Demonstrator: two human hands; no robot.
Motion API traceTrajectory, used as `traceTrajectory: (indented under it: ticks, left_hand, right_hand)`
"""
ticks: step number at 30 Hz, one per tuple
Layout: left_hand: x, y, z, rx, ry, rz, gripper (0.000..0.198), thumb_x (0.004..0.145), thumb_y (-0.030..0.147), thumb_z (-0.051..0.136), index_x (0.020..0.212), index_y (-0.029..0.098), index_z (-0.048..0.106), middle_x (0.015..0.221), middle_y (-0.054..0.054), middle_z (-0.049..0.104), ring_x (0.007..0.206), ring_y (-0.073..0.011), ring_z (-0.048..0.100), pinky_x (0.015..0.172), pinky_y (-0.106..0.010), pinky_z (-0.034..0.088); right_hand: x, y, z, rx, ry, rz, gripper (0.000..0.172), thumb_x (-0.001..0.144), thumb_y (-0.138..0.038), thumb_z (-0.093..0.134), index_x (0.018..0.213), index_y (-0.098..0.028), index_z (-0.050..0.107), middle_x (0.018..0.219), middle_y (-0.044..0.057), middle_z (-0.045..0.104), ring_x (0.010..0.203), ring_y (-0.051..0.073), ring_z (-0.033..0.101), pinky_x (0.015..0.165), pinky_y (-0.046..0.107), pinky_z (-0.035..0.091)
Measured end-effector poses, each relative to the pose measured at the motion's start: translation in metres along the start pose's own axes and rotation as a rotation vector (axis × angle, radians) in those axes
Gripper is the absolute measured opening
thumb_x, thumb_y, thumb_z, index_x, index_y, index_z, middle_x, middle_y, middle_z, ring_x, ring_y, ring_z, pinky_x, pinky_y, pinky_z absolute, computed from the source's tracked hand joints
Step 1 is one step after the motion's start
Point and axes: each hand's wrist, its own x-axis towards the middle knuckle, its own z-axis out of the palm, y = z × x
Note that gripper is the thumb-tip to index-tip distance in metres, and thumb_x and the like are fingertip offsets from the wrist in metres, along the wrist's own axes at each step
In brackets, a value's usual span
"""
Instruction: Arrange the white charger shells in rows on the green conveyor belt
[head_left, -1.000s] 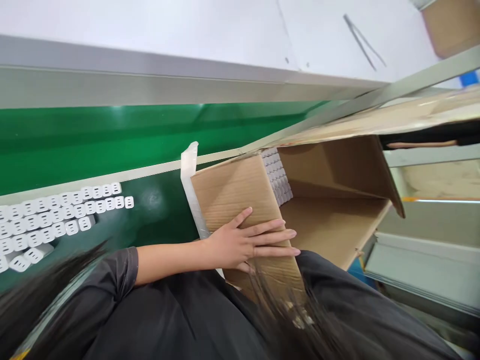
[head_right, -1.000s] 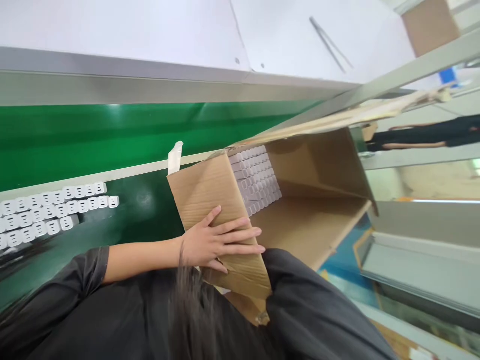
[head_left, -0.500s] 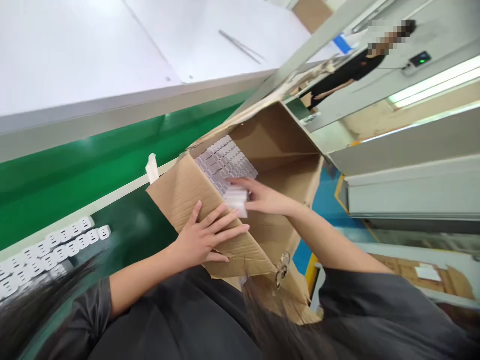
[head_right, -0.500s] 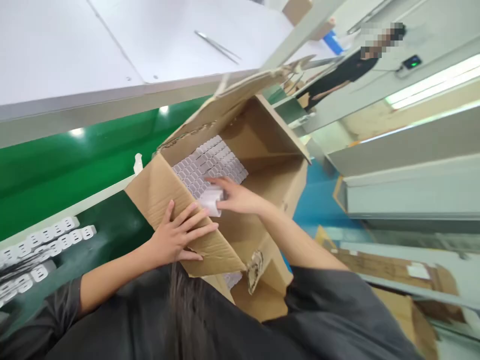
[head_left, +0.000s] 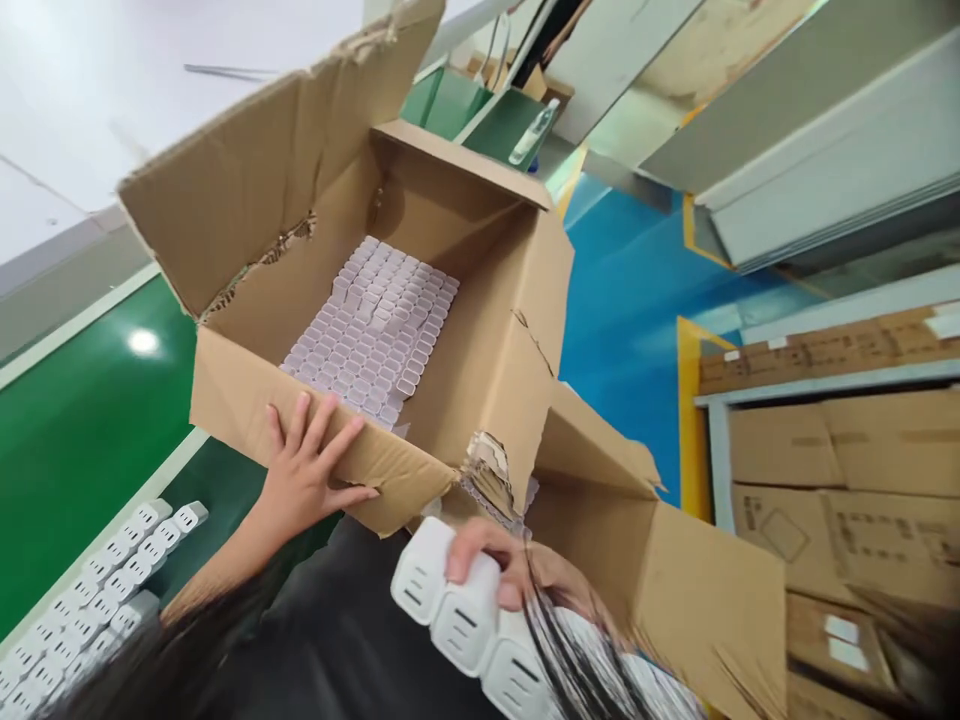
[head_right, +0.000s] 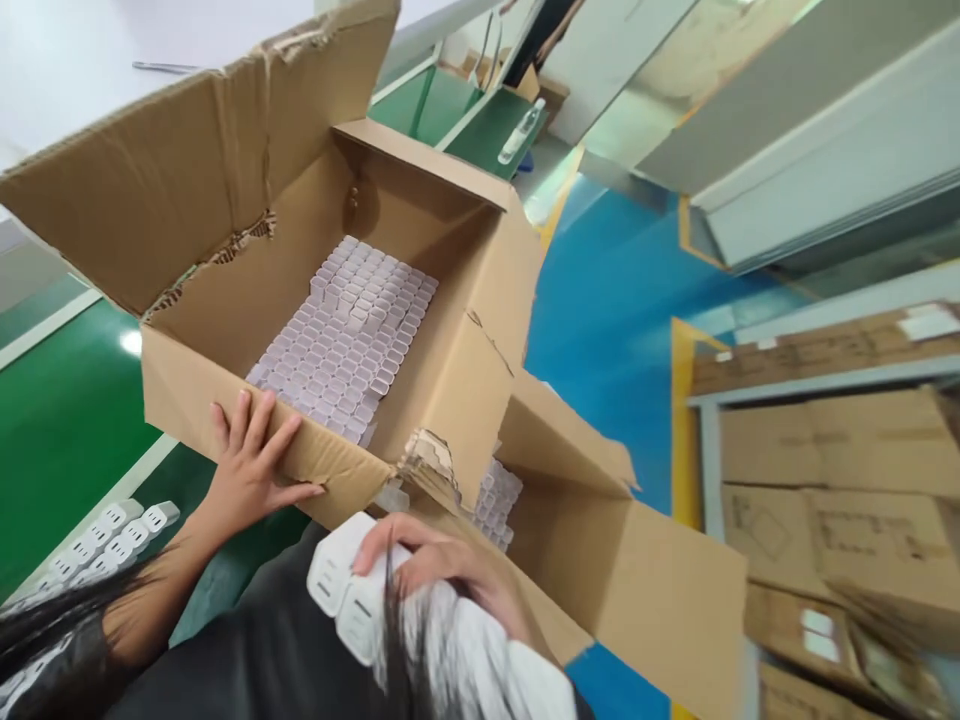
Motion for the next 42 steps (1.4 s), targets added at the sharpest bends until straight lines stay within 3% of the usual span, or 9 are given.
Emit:
traceTrajectory:
  ticks: [3,6,10,13,17,23,29,36,42]
  left_hand:
    - [-0.005,-0.003,-0.009,0.006,-0.02,0.043,0.093,0.081,0.061,0.07,0.157,0.026,0.03,0.162,-0.017,0.032,0.155,-0.0395,0.012,0.123,-0.065,0.003]
    - [-0.026,-0.006,-0.026,-0.059,-0.044,0.02,0.08,0.088,0.049,0.069,0.156,0.028,0.032,0.16,-0.016,0.036,0.152,-0.0369,0.026,0.123,-0.063,0.016]
    - [-0.08,-0.002,-0.052,-0.295,0.019,-0.158,0.057,0.098,0.048,0.051,0.15,0.03,0.039,0.145,-0.012,0.055,0.136,-0.0302,0.052,0.111,-0.053,0.045]
    - [-0.123,0.01,-0.068,-0.371,0.041,-0.248,0.061,0.097,0.062,0.042,0.147,0.027,0.044,0.135,-0.013,0.06,0.125,-0.0301,0.06,0.1,-0.049,0.053]
    - [-0.163,0.034,-0.081,-0.395,-0.025,-0.295,0.075,0.091,0.075,0.04,0.147,0.025,0.042,0.134,-0.015,0.06,0.121,-0.0305,0.061,0.097,-0.046,0.054]
    - [-0.206,0.054,-0.085,-0.24,-0.032,-0.534,0.082,0.081,0.072,0.063,0.144,0.024,0.044,0.131,-0.016,0.062,0.125,-0.0318,0.057,0.103,-0.049,0.048]
    - [-0.238,0.062,-0.083,-0.118,-0.138,-0.816,0.08,0.079,0.076,0.06,0.137,0.022,0.055,0.12,-0.011,0.069,0.112,-0.0296,0.062,0.097,-0.042,0.046]
    - [-0.283,0.066,-0.065,-0.234,-0.168,-1.007,0.067,0.088,0.067,0.056,0.141,0.026,0.055,0.129,-0.007,0.067,0.115,-0.0256,0.063,0.091,-0.03,0.048]
    - [-0.324,0.078,-0.051,-0.193,-0.145,-1.103,0.051,0.096,0.057,0.052,0.136,0.027,0.058,0.128,-0.001,0.069,0.109,-0.0175,0.066,0.088,-0.022,0.048]
  right_hand:
    - [0.014,0.0,0.011,0.269,-0.185,-0.081,0.048,0.083,-0.063,0.057,0.129,-0.053,0.063,0.128,0.008,0.061,0.111,0.033,0.066,0.094,0.051,0.051]
    - [0.023,0.013,0.026,0.353,-0.242,-0.052,0.05,0.081,-0.059,0.064,0.129,-0.045,0.066,0.134,0.008,0.059,0.123,0.034,0.058,0.107,0.051,0.041]
    - [0.04,0.053,0.058,0.473,-0.27,0.067,0.046,0.084,-0.055,0.065,0.125,-0.035,0.068,0.134,0.007,0.062,0.13,0.029,0.053,0.114,0.045,0.032]
    - [0.06,0.083,0.091,0.632,-0.284,0.159,0.059,0.076,-0.059,0.073,0.126,-0.027,0.065,0.132,0.008,0.062,0.129,0.027,0.054,0.112,0.044,0.035]
    - [0.084,0.114,0.134,0.834,-0.29,0.242,0.068,0.072,-0.055,0.078,0.131,-0.027,0.058,0.127,0.008,0.062,0.122,0.025,0.058,0.105,0.044,0.044]
    - [0.106,0.148,0.175,0.888,-0.371,0.534,0.08,0.074,-0.044,0.075,0.145,-0.035,0.04,0.131,0.004,0.059,0.102,0.021,0.063,0.086,0.039,0.056]
    - [0.11,0.177,0.212,0.849,-0.463,0.633,0.08,0.075,-0.04,0.073,0.147,-0.036,0.039,0.123,0.002,0.063,0.102,0.02,0.064,0.091,0.037,0.054]
    - [0.107,0.214,0.235,0.798,-0.56,0.768,0.069,0.075,-0.053,0.07,0.138,-0.032,0.051,0.118,0.003,0.067,0.097,0.019,0.065,0.088,0.039,0.056]
    - [0.101,0.248,0.237,0.662,-0.717,0.947,0.061,0.072,-0.05,0.074,0.125,-0.025,0.061,0.118,0.009,0.07,0.103,0.027,0.066,0.09,0.05,0.055]
